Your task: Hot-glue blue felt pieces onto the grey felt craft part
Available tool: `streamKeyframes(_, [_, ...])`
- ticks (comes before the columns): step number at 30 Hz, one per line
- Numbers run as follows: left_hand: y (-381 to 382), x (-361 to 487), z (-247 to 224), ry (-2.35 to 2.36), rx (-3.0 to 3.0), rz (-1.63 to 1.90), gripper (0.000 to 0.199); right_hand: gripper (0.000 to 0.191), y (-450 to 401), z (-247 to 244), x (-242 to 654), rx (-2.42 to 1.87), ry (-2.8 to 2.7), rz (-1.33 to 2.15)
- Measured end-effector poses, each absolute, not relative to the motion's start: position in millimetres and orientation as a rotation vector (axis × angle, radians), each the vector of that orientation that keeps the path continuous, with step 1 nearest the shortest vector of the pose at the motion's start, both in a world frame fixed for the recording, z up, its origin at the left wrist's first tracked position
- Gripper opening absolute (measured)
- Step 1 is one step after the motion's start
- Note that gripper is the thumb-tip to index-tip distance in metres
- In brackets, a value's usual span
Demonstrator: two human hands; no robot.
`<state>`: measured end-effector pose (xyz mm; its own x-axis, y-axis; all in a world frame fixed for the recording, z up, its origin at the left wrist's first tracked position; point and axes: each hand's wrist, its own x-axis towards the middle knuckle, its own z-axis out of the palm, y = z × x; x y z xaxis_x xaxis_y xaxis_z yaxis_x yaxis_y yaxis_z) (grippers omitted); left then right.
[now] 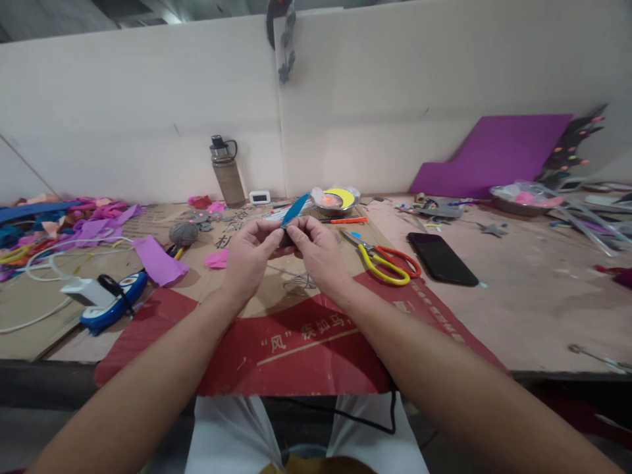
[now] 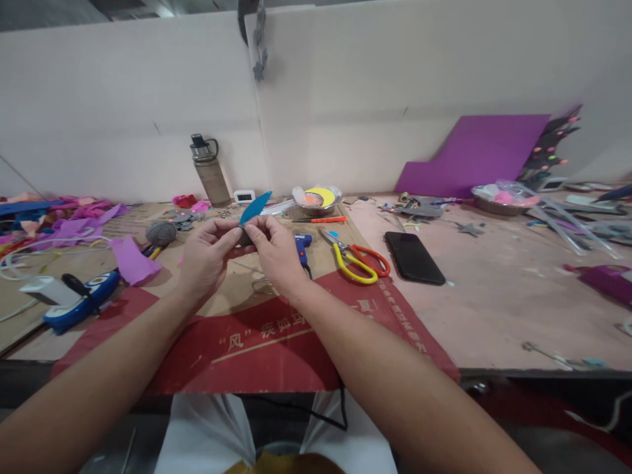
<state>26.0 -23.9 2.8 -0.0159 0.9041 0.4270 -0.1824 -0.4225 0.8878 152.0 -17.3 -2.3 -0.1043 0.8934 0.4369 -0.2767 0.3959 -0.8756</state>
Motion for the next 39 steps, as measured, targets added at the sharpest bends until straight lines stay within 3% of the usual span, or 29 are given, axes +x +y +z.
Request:
streamKeyframes(11, [-22.5,25.4,3.0,0.887,1.385,1.631,0.015,0.017,-17.5,-4.5,150.1,-0.591,-1.374,1.043])
streamKeyframes(20, [-20.7,21.9,6.7,0.945,1.306,1.705,0.013,0.005,-21.9,1.0,158.5,-0.834,-1.57,0.616])
streamKeyframes(24, [-21.0,23.5,7.4,0.951,1.302,1.689,0.012,0.011,-22.5,4.1,162.0,-0.876,-1.524,0.53])
streamKeyframes(39, [-21.2,24.8,11.5,0.905,1.14,1.541,0.02,0.025,-19.6,10.9,165.5,-0.915,-1.38,0.766])
